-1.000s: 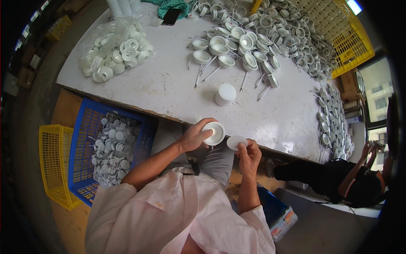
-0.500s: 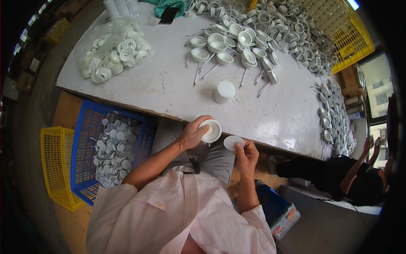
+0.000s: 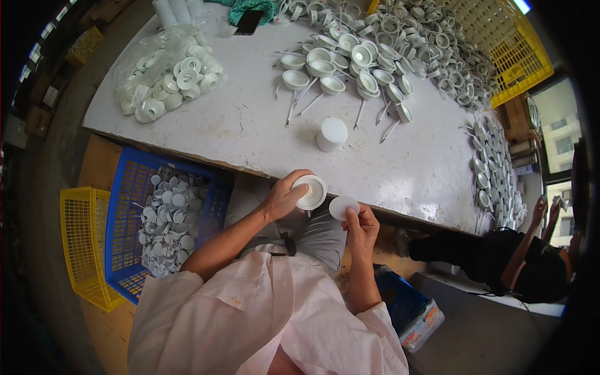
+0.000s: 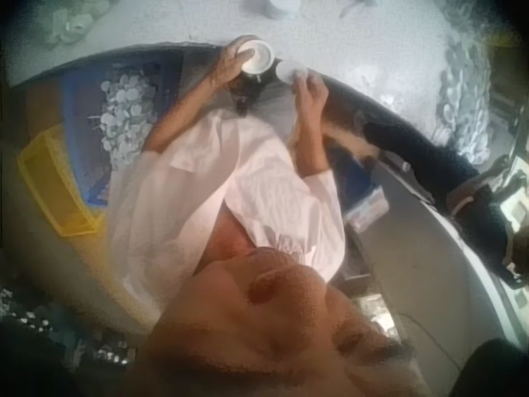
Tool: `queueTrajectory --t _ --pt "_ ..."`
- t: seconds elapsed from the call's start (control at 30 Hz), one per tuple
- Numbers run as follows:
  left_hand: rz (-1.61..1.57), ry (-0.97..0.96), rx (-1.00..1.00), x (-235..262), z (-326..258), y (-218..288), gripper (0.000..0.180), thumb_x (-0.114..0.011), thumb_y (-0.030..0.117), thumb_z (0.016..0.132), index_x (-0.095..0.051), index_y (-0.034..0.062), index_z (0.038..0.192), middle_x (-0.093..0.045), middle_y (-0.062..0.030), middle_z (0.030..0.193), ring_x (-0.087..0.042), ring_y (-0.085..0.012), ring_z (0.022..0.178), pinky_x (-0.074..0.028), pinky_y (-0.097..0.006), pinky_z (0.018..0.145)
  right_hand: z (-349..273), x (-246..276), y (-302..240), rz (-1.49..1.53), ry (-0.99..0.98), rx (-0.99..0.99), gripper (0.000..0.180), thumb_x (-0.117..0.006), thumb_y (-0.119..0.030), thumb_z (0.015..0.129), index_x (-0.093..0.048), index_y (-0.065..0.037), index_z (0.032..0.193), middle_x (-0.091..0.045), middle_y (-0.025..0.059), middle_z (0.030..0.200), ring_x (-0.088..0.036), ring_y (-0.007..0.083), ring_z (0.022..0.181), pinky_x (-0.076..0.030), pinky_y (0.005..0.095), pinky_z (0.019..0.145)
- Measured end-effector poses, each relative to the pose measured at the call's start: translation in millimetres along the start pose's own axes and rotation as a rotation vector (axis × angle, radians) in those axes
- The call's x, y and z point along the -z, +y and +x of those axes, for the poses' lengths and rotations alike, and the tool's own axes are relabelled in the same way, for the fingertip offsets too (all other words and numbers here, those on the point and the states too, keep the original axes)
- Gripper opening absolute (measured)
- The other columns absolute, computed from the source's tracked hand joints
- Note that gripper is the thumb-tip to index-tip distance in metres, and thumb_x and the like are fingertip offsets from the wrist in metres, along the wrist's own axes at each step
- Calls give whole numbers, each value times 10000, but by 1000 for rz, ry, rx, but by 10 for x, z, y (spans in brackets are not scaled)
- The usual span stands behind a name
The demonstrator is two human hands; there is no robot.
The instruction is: The person assembles light fixtures by picking light housings and diffuser discs, attaching the diffuser discs onto the housings by hand, and placing the assembled fixtures onto the table.
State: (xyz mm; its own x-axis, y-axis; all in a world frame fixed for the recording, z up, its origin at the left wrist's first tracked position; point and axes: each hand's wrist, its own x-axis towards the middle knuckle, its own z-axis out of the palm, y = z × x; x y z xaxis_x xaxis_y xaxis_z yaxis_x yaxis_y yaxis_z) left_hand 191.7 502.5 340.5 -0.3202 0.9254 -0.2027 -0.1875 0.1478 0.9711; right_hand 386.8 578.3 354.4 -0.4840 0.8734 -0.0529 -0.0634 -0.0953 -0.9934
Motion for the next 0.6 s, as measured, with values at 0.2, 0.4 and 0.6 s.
queueTrajectory --t 0.2,0.4,0.6 --pt "-88 -17 24 70 -26 -61 390 -485 156 868 -475 29 1237 -605 -85 995 -600 -120 796 -523 -246 601 79 -161 53 116 -30 -77 267 -603 -154 893 -597 27 1090 -604 31 768 -503 72 585 -404 200 514" --pt "-163 -135 -11 96 -11 -142 423 -490 192 897 -422 48 1289 -582 -106 1078 -602 -151 897 -565 -294 679 160 -368 140 34 -80 -181 343 -618 -151 883 -570 12 1181 -619 37 816 -521 67 601 -438 191 525" --pt "59 -112 -72 71 -73 1 490 -578 220 852 -418 42 1279 -572 -122 1081 -596 -181 919 -581 -297 666 204 -505 145 17 -72 -214 323 -600 -72 858 -573 23 1165 -628 56 846 -535 72 602 -436 200 521"
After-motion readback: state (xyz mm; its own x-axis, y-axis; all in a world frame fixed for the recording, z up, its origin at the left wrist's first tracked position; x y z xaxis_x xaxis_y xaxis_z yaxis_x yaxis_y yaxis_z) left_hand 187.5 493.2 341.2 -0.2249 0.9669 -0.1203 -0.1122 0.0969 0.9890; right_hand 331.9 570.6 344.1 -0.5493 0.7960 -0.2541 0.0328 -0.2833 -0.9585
